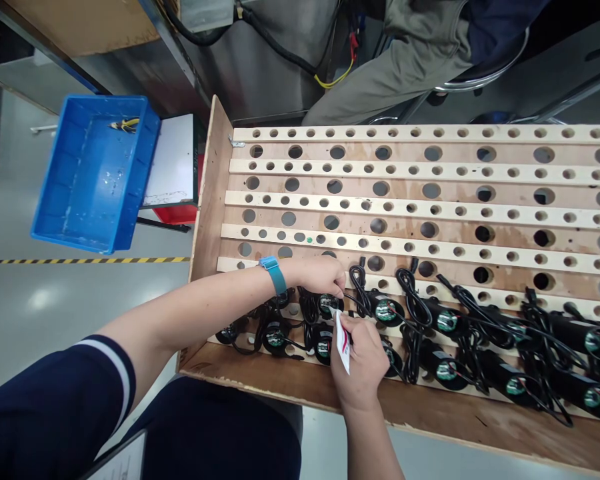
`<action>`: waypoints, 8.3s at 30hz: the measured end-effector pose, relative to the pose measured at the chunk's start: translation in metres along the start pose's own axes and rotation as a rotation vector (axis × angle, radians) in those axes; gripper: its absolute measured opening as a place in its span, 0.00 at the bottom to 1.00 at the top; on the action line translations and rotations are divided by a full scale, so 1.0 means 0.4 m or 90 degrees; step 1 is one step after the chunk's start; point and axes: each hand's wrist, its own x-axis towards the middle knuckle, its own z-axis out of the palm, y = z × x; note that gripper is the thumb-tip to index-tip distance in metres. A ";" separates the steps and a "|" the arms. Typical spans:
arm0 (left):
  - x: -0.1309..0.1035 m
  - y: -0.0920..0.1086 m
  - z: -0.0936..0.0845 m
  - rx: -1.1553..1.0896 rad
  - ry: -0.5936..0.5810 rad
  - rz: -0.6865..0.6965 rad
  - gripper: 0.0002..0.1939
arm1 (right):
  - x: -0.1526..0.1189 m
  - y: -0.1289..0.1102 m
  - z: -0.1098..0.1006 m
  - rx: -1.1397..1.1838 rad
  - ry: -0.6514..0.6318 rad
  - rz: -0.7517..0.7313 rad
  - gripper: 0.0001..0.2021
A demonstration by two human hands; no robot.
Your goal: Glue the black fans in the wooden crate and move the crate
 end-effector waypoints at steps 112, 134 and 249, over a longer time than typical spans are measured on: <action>-0.243 -0.147 0.005 0.008 -0.005 -0.042 0.10 | 0.042 -0.185 0.188 0.042 -0.086 -0.091 0.06; -0.242 -0.146 0.009 -0.008 0.035 -0.034 0.08 | 0.031 -0.219 0.145 0.060 -0.010 -0.046 0.07; -0.304 -0.171 0.077 0.122 0.175 0.131 0.12 | -0.049 -0.274 0.240 0.057 0.117 0.122 0.08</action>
